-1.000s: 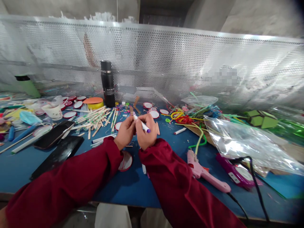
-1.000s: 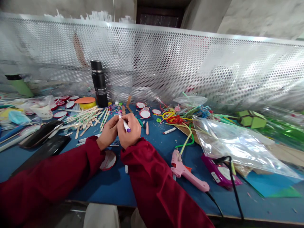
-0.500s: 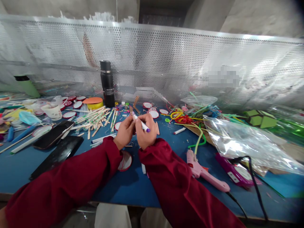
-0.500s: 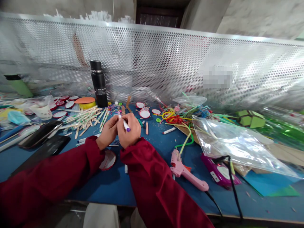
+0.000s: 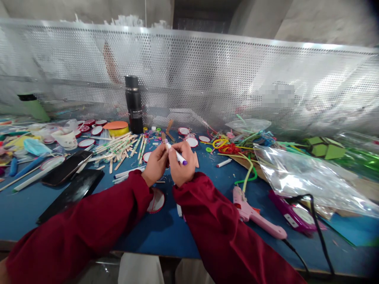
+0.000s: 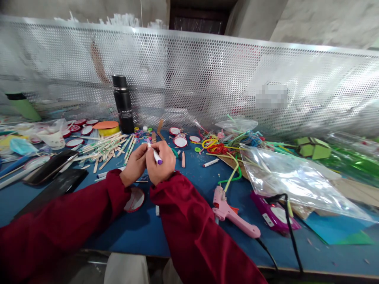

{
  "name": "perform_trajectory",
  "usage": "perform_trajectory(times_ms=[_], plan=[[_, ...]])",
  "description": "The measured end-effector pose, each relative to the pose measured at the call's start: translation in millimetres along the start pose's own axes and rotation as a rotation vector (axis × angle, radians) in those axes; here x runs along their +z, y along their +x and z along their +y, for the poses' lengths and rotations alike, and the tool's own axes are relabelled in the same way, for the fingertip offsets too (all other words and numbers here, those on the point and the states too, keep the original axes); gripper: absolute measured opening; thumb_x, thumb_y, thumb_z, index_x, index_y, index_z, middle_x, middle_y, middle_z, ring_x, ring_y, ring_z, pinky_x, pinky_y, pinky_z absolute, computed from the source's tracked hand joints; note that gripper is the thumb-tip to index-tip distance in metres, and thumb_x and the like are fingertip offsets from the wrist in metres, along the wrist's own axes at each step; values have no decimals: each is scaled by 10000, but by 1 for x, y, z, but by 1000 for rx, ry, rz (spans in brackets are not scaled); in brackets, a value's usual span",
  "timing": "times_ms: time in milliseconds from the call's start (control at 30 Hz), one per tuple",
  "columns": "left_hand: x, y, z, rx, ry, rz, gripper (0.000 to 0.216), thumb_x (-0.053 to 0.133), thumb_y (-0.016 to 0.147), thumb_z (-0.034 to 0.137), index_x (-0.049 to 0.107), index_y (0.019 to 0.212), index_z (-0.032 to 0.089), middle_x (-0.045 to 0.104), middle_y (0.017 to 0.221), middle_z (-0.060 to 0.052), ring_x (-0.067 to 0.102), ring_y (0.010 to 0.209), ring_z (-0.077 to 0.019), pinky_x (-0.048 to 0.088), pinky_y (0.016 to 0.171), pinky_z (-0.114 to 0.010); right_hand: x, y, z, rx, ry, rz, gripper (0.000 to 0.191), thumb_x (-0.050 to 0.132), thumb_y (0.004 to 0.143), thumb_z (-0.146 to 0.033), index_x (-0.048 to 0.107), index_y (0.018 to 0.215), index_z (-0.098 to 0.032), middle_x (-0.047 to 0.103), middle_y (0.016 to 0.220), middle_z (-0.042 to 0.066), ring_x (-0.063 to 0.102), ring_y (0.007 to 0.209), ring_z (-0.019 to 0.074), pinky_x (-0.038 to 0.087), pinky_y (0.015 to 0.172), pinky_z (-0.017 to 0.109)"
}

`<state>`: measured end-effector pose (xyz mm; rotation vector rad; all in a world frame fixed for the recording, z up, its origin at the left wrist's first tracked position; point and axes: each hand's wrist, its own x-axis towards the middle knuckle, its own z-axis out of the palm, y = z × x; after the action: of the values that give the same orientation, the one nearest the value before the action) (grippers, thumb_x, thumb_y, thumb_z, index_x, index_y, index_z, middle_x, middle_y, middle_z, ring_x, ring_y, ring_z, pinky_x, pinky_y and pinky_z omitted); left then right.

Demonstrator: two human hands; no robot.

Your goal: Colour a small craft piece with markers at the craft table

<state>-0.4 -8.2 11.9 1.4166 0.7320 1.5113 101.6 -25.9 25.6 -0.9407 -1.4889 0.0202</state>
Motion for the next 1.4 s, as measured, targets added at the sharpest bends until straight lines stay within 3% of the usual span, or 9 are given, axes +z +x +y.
perform_trajectory(times_ms=[200, 500, 733, 1033, 1400], plan=[[0, 0, 1, 31, 31, 9, 357, 671, 821, 499, 551, 779, 166, 492, 643, 25, 426, 587, -95, 368, 540, -219, 0, -1, 0, 29, 21, -52, 109, 517, 909, -294, 585, 886, -212, 659, 807, 5, 619, 736, 149, 472, 725, 292], [0, 0, -1, -38, 4, -1, 372, 652, 829, 532, 553, 834, 173, 465, 621, 41, 376, 505, -72, 319, 481, -213, -1, 2, 0, 14, -59, 41, 108, 555, 902, -300, 597, 842, -220, 657, 771, -4, 597, 712, 150, 458, 744, 296], [-1, 0, 0, 43, 46, 7, 350, 669, 827, 489, 546, 773, 165, 488, 648, 26, 421, 588, -91, 366, 539, -217, -1, 0, -3, -3, -28, -11, 89, 539, 899, -280, 590, 862, -217, 656, 791, -2, 609, 738, 149, 458, 749, 294], [0, 0, -2, -30, -4, 7, 353, 671, 818, 509, 556, 811, 175, 464, 605, 38, 403, 522, -86, 329, 486, -213, 0, 1, 1, 6, -70, 15, 113, 544, 904, -311, 603, 862, -224, 655, 787, 3, 606, 736, 160, 461, 752, 307], [-1, 0, 0, 26, 25, 7, 360, 671, 822, 505, 550, 779, 169, 490, 636, 25, 433, 579, -95, 378, 544, -222, -1, 0, -2, 3, -49, -22, 103, 538, 911, -299, 594, 876, -220, 661, 785, -1, 607, 724, 151, 459, 754, 301]])
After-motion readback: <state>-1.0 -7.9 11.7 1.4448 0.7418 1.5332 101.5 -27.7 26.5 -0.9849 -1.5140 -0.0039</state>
